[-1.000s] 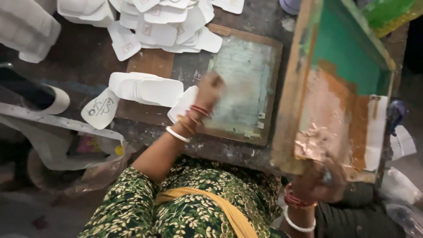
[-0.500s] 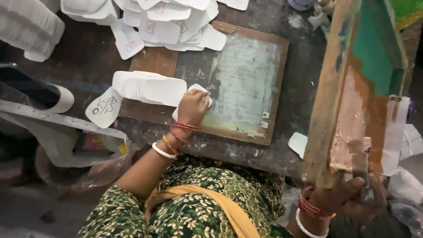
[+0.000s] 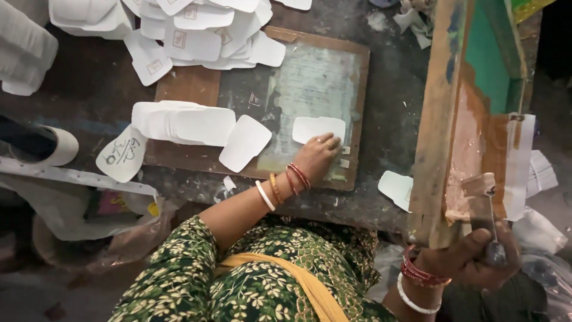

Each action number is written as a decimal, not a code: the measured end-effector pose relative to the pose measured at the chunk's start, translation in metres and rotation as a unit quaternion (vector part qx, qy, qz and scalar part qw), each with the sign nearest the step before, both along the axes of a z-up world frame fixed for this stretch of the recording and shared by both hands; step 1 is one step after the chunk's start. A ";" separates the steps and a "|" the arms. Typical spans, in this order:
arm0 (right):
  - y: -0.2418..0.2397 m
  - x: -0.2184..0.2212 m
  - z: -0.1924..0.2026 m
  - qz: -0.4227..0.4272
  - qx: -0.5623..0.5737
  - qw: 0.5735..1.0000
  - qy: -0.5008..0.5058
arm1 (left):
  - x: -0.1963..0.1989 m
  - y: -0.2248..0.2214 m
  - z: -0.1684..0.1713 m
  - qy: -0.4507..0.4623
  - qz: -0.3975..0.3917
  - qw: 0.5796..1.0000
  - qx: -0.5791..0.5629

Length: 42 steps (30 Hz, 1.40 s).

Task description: Using a manual screen printing frame and squeegee to print logos onto small white fabric or plastic parts.

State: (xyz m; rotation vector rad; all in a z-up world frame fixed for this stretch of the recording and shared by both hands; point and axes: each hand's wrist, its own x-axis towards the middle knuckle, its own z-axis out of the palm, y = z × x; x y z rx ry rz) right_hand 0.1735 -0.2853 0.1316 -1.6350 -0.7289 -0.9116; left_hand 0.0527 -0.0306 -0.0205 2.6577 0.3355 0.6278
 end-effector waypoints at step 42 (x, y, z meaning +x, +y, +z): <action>0.091 -0.067 -0.076 0.350 -0.456 0.816 0.051 | -0.119 -0.023 0.019 0.236 0.123 0.938 -0.222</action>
